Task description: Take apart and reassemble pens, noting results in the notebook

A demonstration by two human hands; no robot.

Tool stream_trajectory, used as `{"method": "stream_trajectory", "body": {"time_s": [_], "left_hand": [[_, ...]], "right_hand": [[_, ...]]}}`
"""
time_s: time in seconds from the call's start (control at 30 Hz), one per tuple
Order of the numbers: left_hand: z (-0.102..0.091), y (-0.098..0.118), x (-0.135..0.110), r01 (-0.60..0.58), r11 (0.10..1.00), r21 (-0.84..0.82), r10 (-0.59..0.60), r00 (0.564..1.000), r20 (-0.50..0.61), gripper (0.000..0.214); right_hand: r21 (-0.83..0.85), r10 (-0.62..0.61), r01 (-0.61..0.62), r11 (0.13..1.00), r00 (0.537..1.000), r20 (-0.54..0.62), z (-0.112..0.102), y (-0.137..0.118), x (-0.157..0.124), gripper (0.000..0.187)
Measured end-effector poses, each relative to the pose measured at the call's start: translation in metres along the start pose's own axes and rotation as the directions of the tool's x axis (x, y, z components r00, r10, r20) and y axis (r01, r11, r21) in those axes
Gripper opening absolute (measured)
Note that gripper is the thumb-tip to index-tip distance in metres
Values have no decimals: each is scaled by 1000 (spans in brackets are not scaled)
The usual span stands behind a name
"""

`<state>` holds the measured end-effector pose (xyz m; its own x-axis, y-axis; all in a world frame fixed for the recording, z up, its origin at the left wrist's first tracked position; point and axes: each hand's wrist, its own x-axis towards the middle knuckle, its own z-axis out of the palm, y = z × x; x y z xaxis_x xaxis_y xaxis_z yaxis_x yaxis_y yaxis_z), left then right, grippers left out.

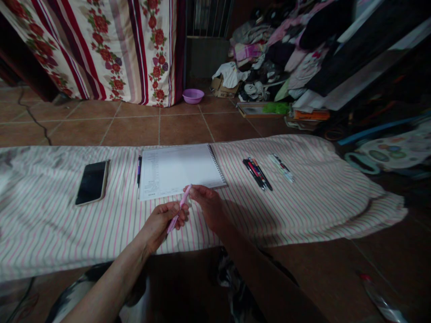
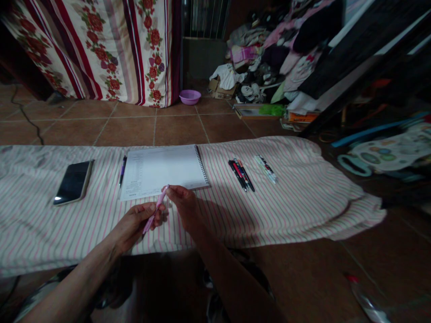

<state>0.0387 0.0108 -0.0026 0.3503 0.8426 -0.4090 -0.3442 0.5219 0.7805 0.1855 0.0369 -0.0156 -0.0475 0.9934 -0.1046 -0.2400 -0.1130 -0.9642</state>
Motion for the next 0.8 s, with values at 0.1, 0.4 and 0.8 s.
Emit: {"method": "stream_trajectory", "body": {"time_s": [0.1,0.4,0.8], "left_hand": [[0,0,0,-15,1000,17,15,1000,5,31],[0,-2,0,-57,996,65,56,998,21,28],[0,1,0,-55,998,28,55,998,10,27]], "right_hand": [[-22,3,-3,1000,1000,-22,1,-1,0,23],[-74,10,-14,997,998,-54,4,-6,-2,28],[28,50,-52,998,996,67,4,-3,-2,33]]}}
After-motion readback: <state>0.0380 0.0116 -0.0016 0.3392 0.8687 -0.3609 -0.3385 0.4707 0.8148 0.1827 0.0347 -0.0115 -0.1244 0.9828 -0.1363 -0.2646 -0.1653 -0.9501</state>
